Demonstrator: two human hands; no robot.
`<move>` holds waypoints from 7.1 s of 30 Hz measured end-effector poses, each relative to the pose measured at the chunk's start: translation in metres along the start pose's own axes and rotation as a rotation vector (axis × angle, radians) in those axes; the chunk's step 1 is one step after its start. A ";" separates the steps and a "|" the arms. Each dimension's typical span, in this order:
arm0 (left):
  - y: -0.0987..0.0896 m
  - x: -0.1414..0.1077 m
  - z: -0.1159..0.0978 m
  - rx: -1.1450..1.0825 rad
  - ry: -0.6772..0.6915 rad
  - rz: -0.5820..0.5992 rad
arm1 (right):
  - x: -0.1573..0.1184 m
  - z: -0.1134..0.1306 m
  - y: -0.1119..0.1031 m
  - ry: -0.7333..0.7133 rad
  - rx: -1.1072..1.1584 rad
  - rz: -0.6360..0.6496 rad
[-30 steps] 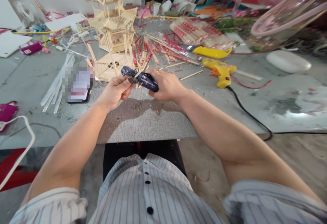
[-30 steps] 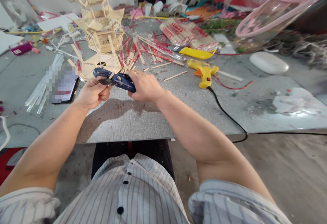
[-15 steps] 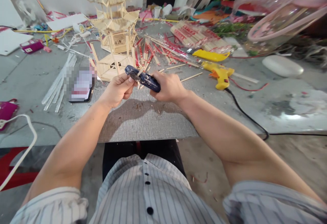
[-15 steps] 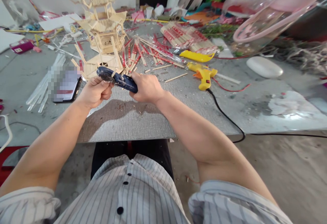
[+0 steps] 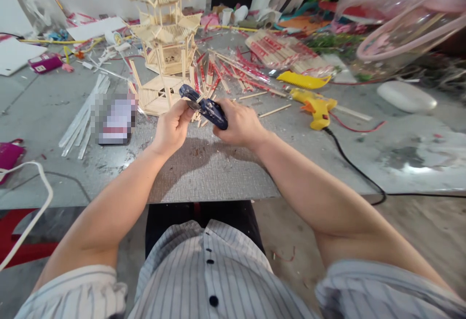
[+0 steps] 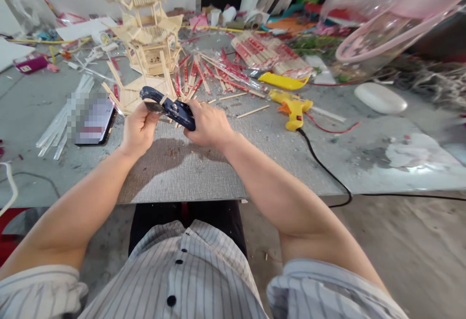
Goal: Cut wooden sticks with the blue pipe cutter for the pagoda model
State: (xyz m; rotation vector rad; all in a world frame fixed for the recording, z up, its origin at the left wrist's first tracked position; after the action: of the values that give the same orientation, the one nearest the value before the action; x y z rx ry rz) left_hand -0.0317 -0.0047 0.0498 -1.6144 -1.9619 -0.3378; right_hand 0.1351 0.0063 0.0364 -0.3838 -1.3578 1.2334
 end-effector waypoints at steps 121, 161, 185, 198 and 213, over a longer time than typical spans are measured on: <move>0.015 0.001 0.034 0.495 -0.112 0.265 | -0.015 -0.009 -0.016 0.843 0.660 0.682; 0.012 0.003 0.029 -0.305 -0.309 0.280 | 0.001 -0.008 0.002 -0.061 0.010 -0.042; 0.005 0.006 0.025 -0.257 -0.527 0.175 | 0.004 -0.006 -0.017 0.169 -0.065 0.055; 0.005 0.005 0.024 -0.301 -0.379 0.172 | 0.002 -0.005 -0.013 0.125 -0.098 0.049; 0.004 0.005 0.021 -0.218 -0.166 0.075 | 0.000 0.001 -0.012 0.087 -0.199 0.081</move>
State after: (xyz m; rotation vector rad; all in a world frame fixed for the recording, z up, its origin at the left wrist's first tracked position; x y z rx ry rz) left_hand -0.0339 0.0117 0.0351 -1.9036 -2.0373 -0.4123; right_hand 0.1394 0.0009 0.0463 -0.6312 -1.4055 1.1370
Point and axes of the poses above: each hand's wrist, its own x-axis towards the middle knuckle, its own y-axis out of the palm, z = x × y, the point moved 4 cm from there along x, towards the middle knuckle, and after that the axes turned 14 degrees about -z, right-handed, at the moved point
